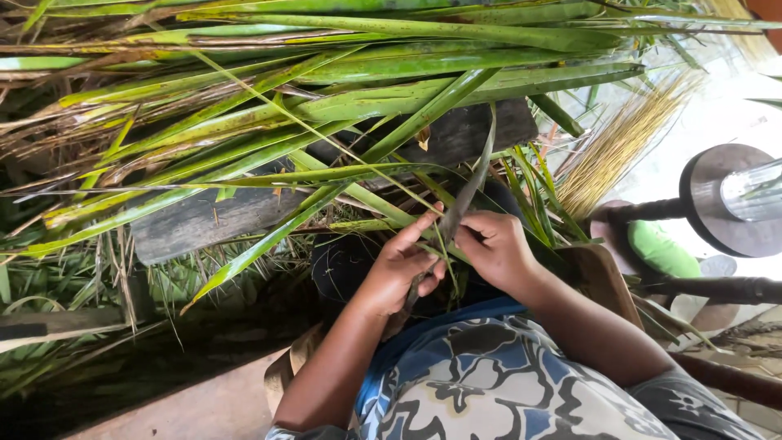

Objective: Stripping fibers from long green leaves using a knife

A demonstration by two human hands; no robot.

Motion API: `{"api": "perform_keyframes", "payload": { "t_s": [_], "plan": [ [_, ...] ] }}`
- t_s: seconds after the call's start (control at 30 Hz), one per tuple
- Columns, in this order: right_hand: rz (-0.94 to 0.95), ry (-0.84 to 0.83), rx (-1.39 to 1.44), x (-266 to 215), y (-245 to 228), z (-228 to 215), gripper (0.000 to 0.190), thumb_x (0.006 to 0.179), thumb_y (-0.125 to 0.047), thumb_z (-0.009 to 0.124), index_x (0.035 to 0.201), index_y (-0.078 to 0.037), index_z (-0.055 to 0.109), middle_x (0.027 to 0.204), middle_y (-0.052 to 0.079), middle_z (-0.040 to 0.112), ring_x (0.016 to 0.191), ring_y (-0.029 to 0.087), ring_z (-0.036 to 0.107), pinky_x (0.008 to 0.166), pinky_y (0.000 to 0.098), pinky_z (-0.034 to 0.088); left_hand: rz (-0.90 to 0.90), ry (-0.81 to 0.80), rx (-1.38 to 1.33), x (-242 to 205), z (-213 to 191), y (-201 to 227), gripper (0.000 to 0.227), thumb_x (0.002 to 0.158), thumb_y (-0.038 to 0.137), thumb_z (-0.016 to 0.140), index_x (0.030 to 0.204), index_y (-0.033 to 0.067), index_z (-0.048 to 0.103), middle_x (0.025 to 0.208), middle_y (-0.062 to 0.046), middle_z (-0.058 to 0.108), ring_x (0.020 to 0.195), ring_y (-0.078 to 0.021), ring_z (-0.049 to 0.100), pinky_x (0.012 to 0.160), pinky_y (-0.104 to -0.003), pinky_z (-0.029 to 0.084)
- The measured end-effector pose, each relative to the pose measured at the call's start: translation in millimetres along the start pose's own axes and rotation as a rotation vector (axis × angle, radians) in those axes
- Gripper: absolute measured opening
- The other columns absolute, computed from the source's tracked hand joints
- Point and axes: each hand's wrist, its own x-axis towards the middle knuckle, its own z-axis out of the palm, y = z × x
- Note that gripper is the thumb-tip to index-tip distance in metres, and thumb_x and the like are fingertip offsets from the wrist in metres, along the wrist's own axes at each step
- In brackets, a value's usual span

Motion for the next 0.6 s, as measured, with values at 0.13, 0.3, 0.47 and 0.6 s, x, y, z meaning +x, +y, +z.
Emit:
{"api": "perform_keyframes", "payload": {
  "t_s": [0.13,0.3,0.47,0.6],
  "plan": [
    [-0.071,0.010,0.028,-8,22,5,0.012,0.076,0.006,0.061,0.084,0.002,0.069,0.075,0.020,0.067,0.073,0.033,0.067,0.061,0.0383,0.052,0.016,0.215,-0.029,5,2,0,0.058,0.085,-0.010,0.041,0.140,0.0076,0.033,0.058,-0.024,0.052,0.036,-0.0174,0.044,0.031,-0.020,0.037],
    [-0.126,0.011,-0.045,-13,31,0,0.013,0.081,0.002,0.064,0.093,0.000,0.069,0.080,0.017,0.068,0.077,0.030,0.067,0.065,0.0381,0.053,0.103,0.240,-0.081,5,-7,3,0.056,0.086,-0.011,0.041,0.139,0.0076,0.036,0.059,-0.022,0.052,0.035,-0.0174,0.045,0.030,-0.022,0.036],
    [-0.143,-0.033,-0.071,-18,26,-6,0.014,0.080,0.002,0.066,0.093,0.001,0.070,0.075,0.017,0.066,0.073,0.032,0.066,0.061,0.0383,0.053,0.140,0.200,-0.106,5,-18,13,0.055,0.088,-0.008,0.042,0.140,0.0087,0.033,0.064,-0.020,0.054,0.038,-0.0152,0.047,0.033,-0.022,0.038],
    [-0.165,-0.021,-0.077,-21,20,-8,0.010,0.081,0.003,0.066,0.091,0.001,0.070,0.062,0.014,0.064,0.062,0.033,0.065,0.053,0.0375,0.052,0.205,0.160,-0.139,7,-20,16,0.055,0.089,-0.009,0.043,0.140,0.0069,0.032,0.064,-0.022,0.053,0.038,-0.0159,0.046,0.033,-0.023,0.038]
  ]
}}
